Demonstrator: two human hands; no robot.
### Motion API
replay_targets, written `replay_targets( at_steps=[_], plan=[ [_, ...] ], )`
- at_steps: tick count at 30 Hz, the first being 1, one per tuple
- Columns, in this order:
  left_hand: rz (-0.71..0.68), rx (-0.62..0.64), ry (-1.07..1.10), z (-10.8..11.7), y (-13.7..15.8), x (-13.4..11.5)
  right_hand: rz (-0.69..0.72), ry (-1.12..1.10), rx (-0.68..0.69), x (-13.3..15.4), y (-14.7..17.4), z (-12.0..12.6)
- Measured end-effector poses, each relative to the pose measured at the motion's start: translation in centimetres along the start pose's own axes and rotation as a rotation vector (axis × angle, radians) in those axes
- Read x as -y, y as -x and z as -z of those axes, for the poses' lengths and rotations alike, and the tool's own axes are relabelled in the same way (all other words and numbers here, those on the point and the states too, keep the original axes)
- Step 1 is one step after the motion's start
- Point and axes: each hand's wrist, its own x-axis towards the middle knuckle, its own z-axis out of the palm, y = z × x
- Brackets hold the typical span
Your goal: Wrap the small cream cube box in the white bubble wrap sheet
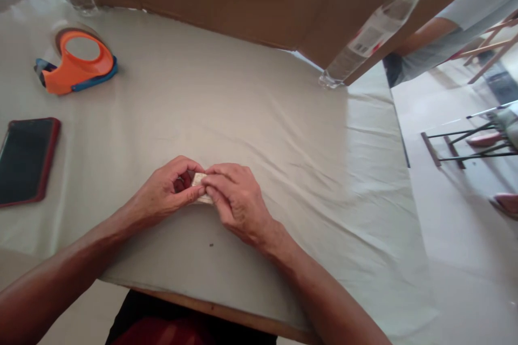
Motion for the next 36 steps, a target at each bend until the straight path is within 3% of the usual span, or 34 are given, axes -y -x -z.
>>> replay_targets(
  at_steps=[5, 10, 14, 17, 23, 32, 36],
  plan=[
    [-0.013, -0.001, 0.010, 0.0, -0.1, 0.2, 0.162, 0.102, -0.037, -0.2, 0.2, -1.1],
    [-0.001, 0.016, -0.016, 0.0, -0.1, 0.1, 0.014, -0.058, -0.183, -0.7, 1.0, -0.5],
    [-0.003, 0.014, -0.031, 0.1, 0.0, -0.1, -0.072, -0.106, -0.098, -1.1, 1.2, -0.7],
    [-0.018, 0.017, -0.028, 0.2, 0.1, -0.1, -0.020, -0.098, -0.044, -1.4, 0.8, -1.3],
    [-0.025, 0.008, -0.043, 0.2, 0.0, -0.1, 0.179, 0.043, -0.106, -1.9, 0.5, -1.8],
    [-0.038, -0.005, -0.024, 0.1, 0.1, 0.1, 0.244, 0.136, -0.166, -1.7, 0.9, -1.9],
    [-0.030, 0.001, -0.030, 0.2, 0.1, 0.1, 0.130, 0.007, -0.166, -1.7, 1.0, -2.2]
  ],
)
